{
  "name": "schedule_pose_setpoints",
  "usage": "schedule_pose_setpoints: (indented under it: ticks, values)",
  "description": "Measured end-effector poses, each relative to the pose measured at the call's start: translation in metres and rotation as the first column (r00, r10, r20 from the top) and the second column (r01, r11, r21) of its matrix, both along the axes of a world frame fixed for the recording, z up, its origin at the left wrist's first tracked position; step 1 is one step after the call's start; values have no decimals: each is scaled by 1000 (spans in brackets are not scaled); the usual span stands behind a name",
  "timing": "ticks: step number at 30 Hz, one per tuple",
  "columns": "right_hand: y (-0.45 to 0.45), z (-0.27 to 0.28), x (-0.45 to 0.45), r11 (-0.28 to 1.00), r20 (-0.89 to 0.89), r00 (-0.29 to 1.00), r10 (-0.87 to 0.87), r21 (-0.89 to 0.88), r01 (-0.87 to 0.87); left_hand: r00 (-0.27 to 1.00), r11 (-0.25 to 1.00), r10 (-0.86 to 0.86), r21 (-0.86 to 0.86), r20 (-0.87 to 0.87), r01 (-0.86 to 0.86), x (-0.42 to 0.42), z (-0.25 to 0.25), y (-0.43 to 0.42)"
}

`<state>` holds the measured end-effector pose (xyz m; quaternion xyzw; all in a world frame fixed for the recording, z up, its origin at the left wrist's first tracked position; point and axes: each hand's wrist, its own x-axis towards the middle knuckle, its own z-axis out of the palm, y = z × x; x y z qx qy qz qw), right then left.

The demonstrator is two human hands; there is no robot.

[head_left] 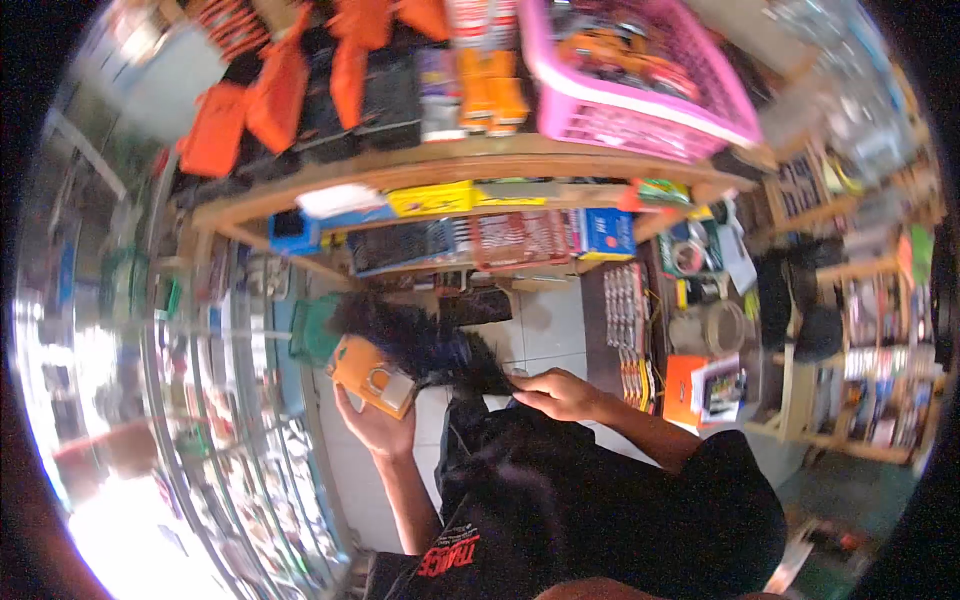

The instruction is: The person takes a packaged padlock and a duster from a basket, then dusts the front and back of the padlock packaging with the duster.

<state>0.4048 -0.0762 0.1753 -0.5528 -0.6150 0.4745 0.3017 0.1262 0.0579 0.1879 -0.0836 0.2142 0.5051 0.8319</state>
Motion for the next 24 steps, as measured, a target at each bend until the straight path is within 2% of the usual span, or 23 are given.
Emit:
schedule_pose_setpoints:
  ticks: [2, 3, 4, 6, 7, 8, 9, 11, 12, 14, 15, 17, 18, 19, 22, 23, 24]
  values:
    - [-33, 8, 18, 997, 36, 997, -70, -23, 71, 948, 998, -16, 57, -319, 36, 36, 13, -10]
    - [-45, 12, 24, 994, 51, 993, -107, -32, 109, 970, 978, -135, 129, -202, 163, 43, 10, -13]
    - [-54, 27, 25, 972, 21, 972, -235, -19, 235, 972, 977, -141, 132, -189, 167, 52, 10, -15]
    - [-75, 31, 22, 936, -15, 937, -350, -55, 349, 971, 977, -159, 116, -176, 181, 64, 11, -23]
    - [-89, 22, 16, 952, -29, 952, -305, 8, 305, 978, 977, -183, 93, -105, 193, 66, 9, -27]
    - [-101, 14, 11, 966, -35, 968, -248, 72, 250, 941, 942, -189, 218, -281, 254, 68, 3, -32]
    - [-110, 29, 8, 979, 73, 983, -166, -108, 174, 885, 887, -154, 333, -439, 319, 70, -4, -35]
    - [-126, 23, -6, 961, 71, 966, -248, -112, 254, 917, 914, -146, 304, -371, 269, 89, 13, -47]
    - [-128, 19, -9, 948, 85, 956, -282, -131, 291, 948, 913, -201, 305, -246, 273, 82, 0, -44]
    - [-134, -17, -22, 929, -13, 929, -370, 4, 370, 951, 909, -308, 299, 10, 291, 51, -41, -35]
    - [-137, -30, -32, 908, -72, 909, -410, 59, 414, 951, 931, -310, 198, -14, 307, 48, -40, -34]
    - [-136, 12, -25, 956, -39, 960, -278, -105, 273, 894, 797, -227, 455, -385, 398, 53, -32, -41]
    - [-134, 27, -17, 964, -16, 979, -201, -181, 195, 899, 824, -190, 433, -394, 364, 57, -32, -39]
    - [-133, 24, -20, 963, -19, 974, -226, -155, 220, 902, 849, -153, 413, -404, 329, 61, -33, -37]
    - [-120, 15, -31, 931, 21, 937, -348, -111, 349, 929, 895, -335, 254, -158, 366, 49, -16, -16]
    - [-114, 18, -34, 936, -23, 937, -347, -68, 345, 892, 851, -440, 362, 101, 379, 31, -49, 10]
    - [-106, 22, -36, 945, -20, 950, -312, -105, 309, 919, 848, -392, 373, -40, 378, 36, -45, 24]
